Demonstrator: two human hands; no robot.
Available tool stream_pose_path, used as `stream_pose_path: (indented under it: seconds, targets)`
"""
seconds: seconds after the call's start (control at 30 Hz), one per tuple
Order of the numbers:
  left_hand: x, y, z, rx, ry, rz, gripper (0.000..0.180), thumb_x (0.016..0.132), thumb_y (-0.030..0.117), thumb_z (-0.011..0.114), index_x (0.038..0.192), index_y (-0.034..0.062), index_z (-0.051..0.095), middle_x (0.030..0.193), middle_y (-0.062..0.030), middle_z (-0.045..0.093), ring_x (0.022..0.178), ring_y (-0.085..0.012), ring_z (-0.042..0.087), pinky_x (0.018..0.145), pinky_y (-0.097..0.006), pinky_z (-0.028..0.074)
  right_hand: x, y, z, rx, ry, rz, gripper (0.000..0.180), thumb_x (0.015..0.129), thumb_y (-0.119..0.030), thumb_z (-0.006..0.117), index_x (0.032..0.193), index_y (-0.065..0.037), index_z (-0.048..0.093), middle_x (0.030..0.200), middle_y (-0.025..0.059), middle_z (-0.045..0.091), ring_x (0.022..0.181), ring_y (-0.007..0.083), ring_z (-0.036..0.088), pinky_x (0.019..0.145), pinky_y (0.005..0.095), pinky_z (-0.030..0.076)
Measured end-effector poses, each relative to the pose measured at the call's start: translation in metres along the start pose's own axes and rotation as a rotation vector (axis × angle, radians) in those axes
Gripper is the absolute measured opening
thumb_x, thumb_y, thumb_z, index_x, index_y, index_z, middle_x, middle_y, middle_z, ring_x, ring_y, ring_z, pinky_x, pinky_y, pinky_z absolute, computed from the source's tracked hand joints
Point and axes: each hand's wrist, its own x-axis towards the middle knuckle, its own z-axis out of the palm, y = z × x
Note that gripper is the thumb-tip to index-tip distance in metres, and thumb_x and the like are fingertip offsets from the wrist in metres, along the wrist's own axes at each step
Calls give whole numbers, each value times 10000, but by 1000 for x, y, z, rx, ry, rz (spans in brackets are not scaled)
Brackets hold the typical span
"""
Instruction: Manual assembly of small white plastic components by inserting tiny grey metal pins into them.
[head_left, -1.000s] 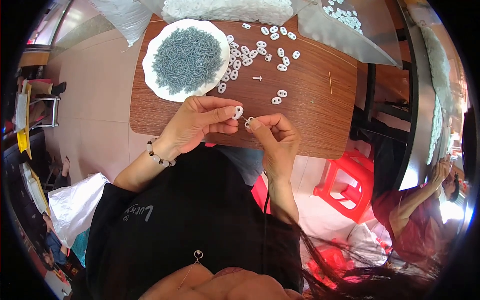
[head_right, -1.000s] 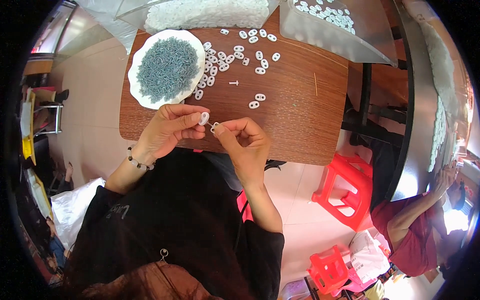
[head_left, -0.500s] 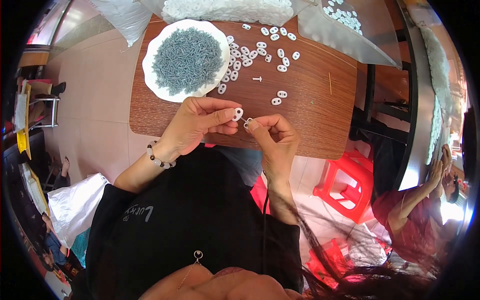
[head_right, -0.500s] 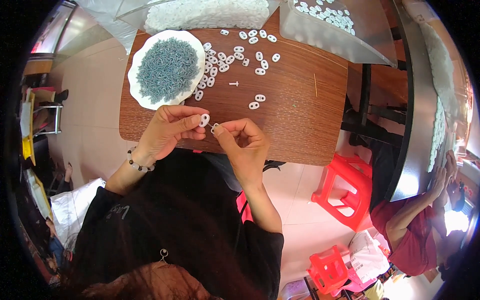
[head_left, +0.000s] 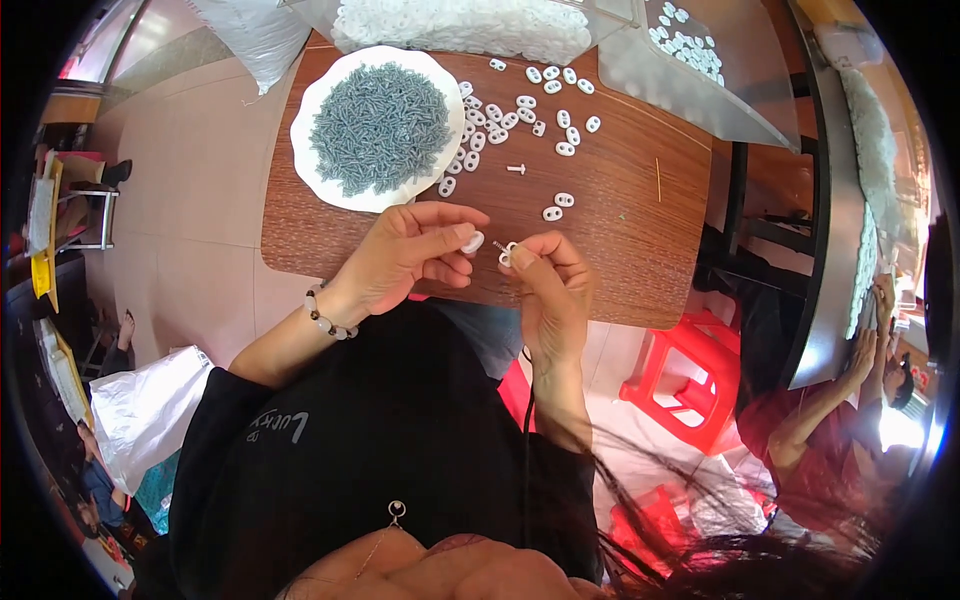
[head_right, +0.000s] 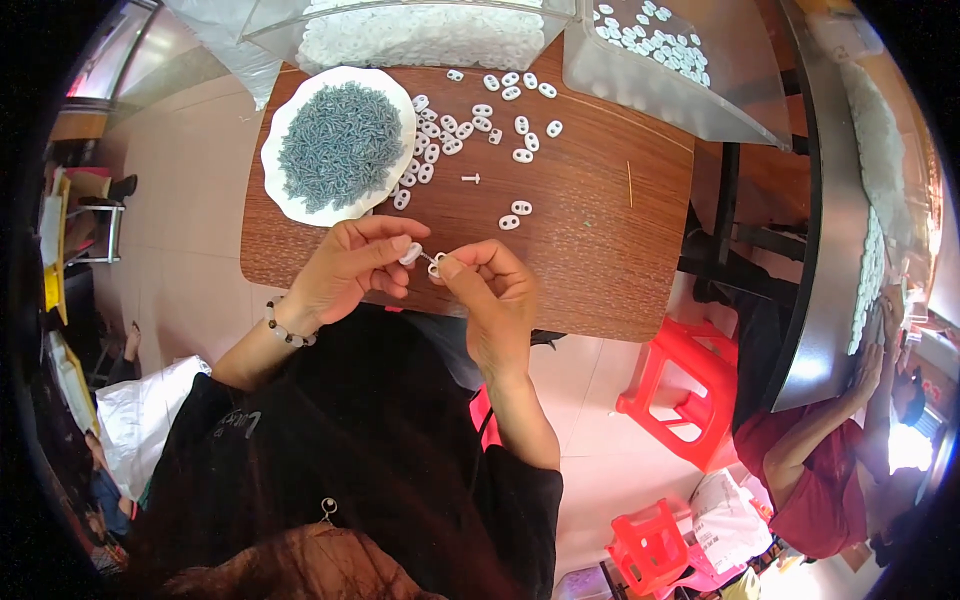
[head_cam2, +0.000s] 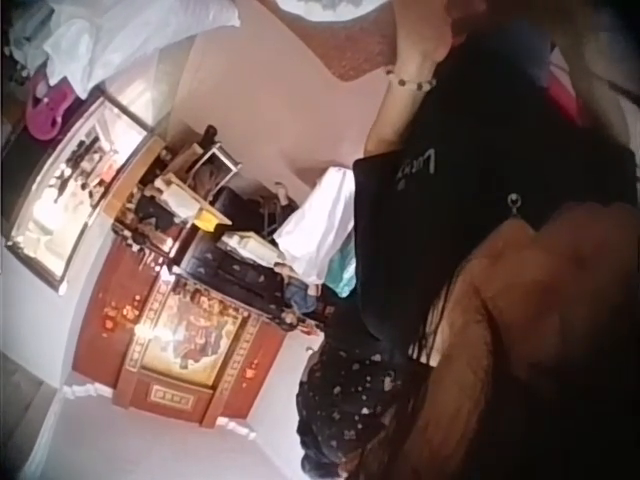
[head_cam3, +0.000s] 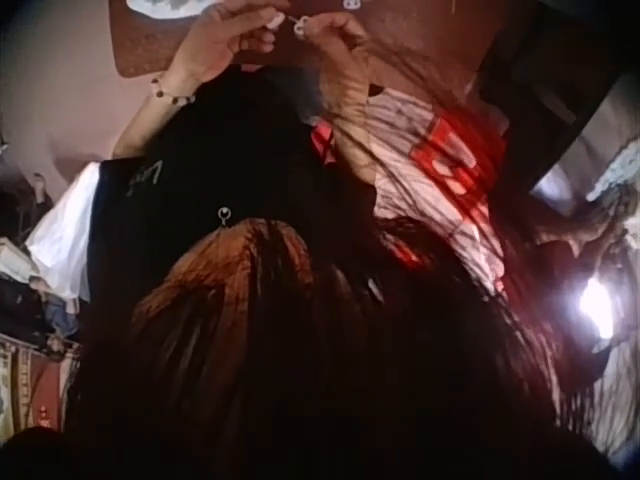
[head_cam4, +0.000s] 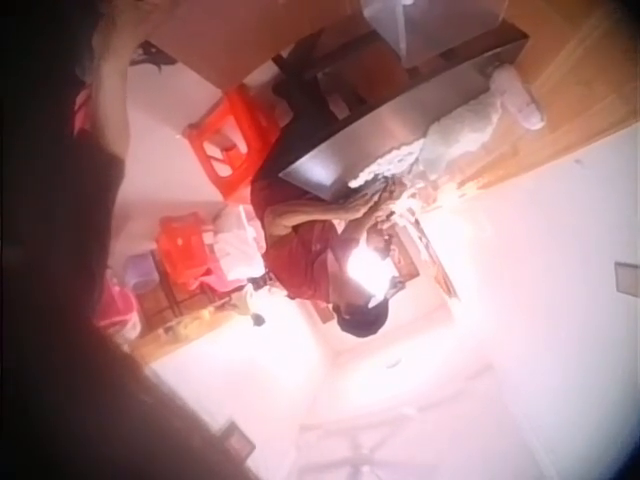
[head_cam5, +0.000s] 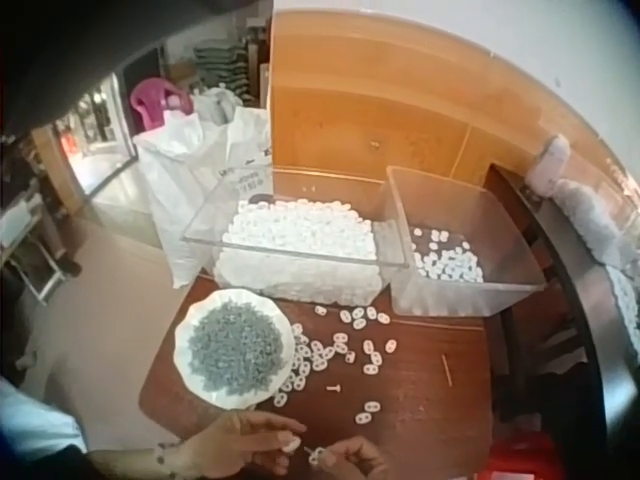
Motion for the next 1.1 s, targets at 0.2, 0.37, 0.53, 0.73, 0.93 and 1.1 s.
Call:
stream_pose_path:
  seconds: [0.2, 0.37, 0.53, 0.73, 0.93, 1.1]
  targets:
    - [9, -19, 6, 235, -13, 134, 267, 943, 151, 600, 1144, -24, 612, 880, -75, 678, 680, -98, 654, 643, -251, 580, 7, 10, 0, 189, -52, 92, 75, 910, -96, 596, 904, -22, 589, 799, 50, 624, 738, 124, 581, 719, 262, 483]
    - [6, -17, 10, 262, -39, 181, 270, 942, 147, 602, 1140, -37, 616, 906, -92, 685, 697, -102, 653, 641, -242, 573, 9, 3, -1, 212, -36, 97, 83, 925, -107, 579, 920, -24, 587, 809, 44, 609, 757, 124, 576, 729, 275, 492]
    - [8, -17, 4, 218, -50, 85, 259, 913, 160, 651, 1078, -39, 659, 902, -83, 693, 732, -100, 657, 658, -231, 566, 10, 4, -5, 267, -58, 140, 95, 929, -115, 576, 928, -21, 586, 815, 47, 602, 763, 125, 570, 737, 277, 494]
    - [10, -21, 1, 101, 20, 55, 235, 905, 191, 662, 1045, 4, 691, 906, -70, 693, 739, -96, 650, 683, -229, 556, 10, 4, -4, 354, -86, 164, 104, 924, -109, 595, 953, -9, 608, 834, 70, 661, 735, 119, 612, 695, 242, 491]
    - [7, -18, -1, -9, -10, -27, 241, 934, 206, 618, 1054, 4, 671, 892, -29, 663, 734, -85, 634, 697, -233, 554, 5, -1, -10, 67, -9, 87, 55, 890, -68, 618, 891, -13, 619, 790, 51, 636, 714, 109, 583, 678, 234, 464]
    - [3, -12, 0, -7, -27, -42, 262, 938, 205, 612, 1062, -20, 660, 842, -16, 640, 718, -83, 624, 683, -231, 550, -2, -4, -9, -237, 15, -62, 35, 851, -19, 652, 871, 2, 632, 797, 57, 661, 734, 89, 599, 698, 216, 462]
